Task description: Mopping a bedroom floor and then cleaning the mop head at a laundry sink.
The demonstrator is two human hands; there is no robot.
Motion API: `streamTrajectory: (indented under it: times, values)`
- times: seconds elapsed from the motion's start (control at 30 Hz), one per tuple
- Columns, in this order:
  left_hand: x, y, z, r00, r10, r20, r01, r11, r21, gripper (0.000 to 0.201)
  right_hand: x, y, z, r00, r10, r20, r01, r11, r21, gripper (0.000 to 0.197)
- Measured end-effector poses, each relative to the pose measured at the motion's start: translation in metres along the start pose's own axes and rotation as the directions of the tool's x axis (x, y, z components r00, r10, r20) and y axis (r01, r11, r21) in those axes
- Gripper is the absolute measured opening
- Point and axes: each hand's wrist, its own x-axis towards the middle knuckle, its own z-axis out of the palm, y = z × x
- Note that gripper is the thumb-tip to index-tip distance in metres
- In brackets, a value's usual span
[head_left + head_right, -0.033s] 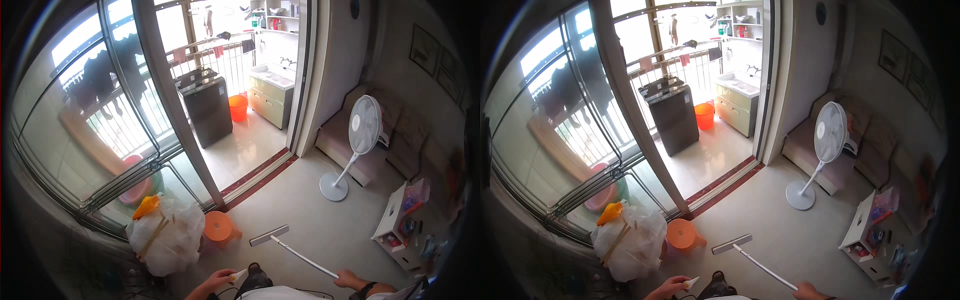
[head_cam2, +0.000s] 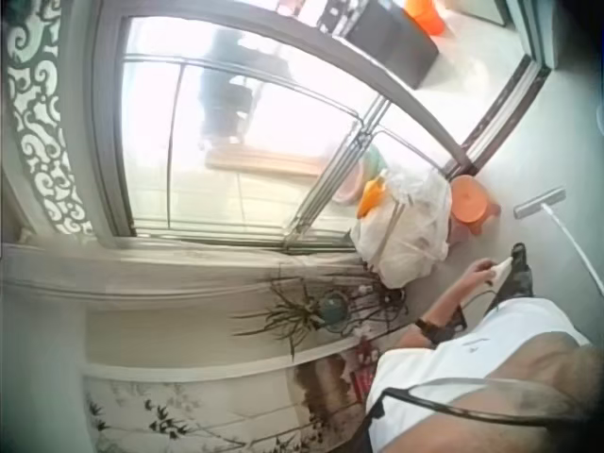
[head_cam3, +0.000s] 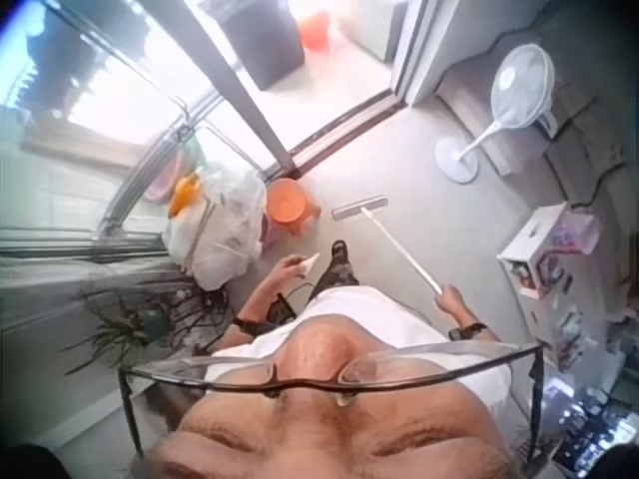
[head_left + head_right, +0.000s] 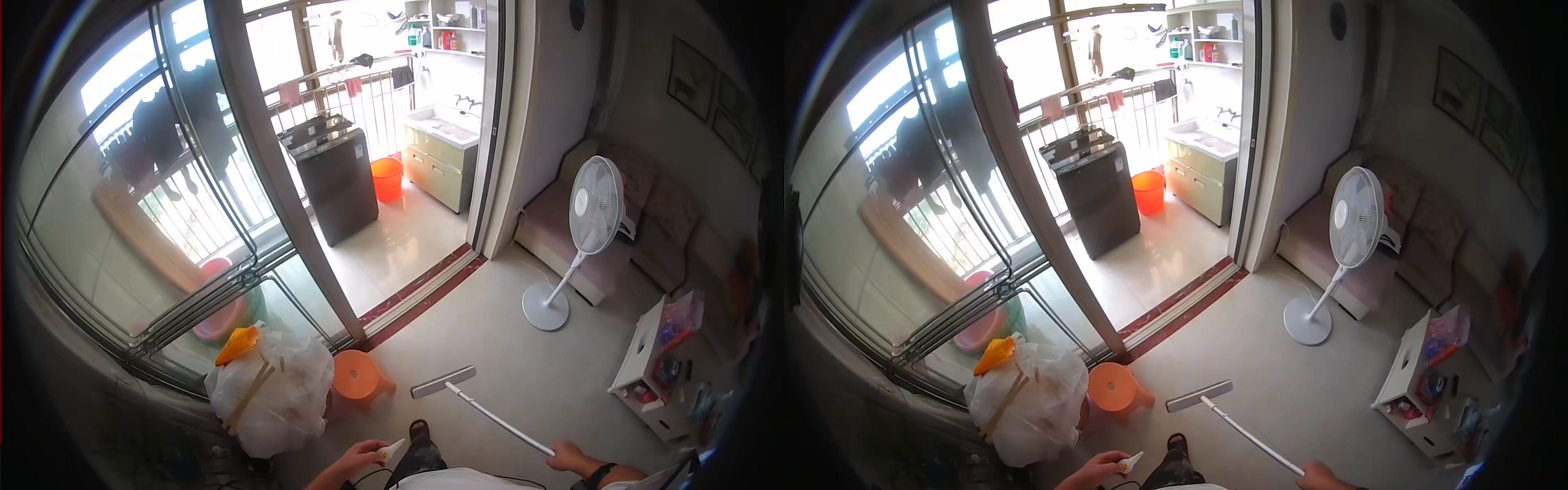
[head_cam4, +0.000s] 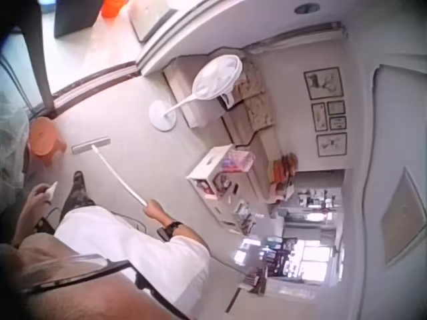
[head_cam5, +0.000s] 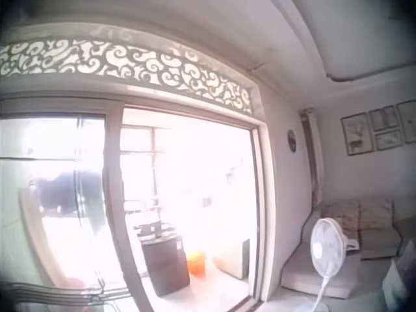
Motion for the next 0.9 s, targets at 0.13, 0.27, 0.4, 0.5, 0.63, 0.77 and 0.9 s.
streamTrajectory:
  times: [0.13, 0.27, 0.4, 0.5, 0.63, 0.77, 0.9]
  values:
    - [0.09, 0.045, -0.014, 0.996, -0.091, 0.014, 0.092, 0.982, -0.163, 0.037, 0.025, -0.043, -0.062, 0.984, 0.169, -0.063, -0.158, 0.976, 0.147, 0.031]
    - [0.18, 0.123, -0.033, 0.995, -0.073, 0.065, 0.085, 0.976, -0.202, 0.035, 0.091, -0.058, -0.101, 0.953, 0.232, -0.196, -0.168, 0.94, 0.298, 0.027]
    - [0.278, 0.197, -0.059, 0.984, 0.028, 0.176, 0.019, 0.966, -0.258, 0.03, 0.156, -0.1, -0.189, 0.932, 0.197, -0.305, -0.061, 0.913, 0.403, 0.026]
    - [0.327, 0.287, -0.061, 0.978, 0.008, 0.208, 0.009, 0.997, -0.081, 0.029, 0.2, -0.133, -0.258, 0.918, 0.23, -0.322, -0.085, 0.909, 0.408, 0.025]
    - [0.398, 0.373, -0.065, 0.962, 0.053, 0.268, -0.051, 0.999, -0.015, 0.025, 0.262, -0.174, -0.336, 0.868, 0.228, -0.441, 0.008, 0.882, 0.471, 0.023]
    - [0.472, 0.431, -0.074, 0.96, 0.096, 0.264, -0.122, 0.989, 0.081, 0.03, 0.345, -0.194, -0.407, 0.854, 0.182, -0.488, 0.084, 0.877, 0.473, 0.023]
    - [0.54, 0.473, -0.103, 0.978, 0.107, 0.178, -0.134, 0.98, 0.149, 0.03, 0.445, -0.214, -0.478, 0.834, 0.11, -0.54, 0.198, 0.854, 0.481, 0.024]
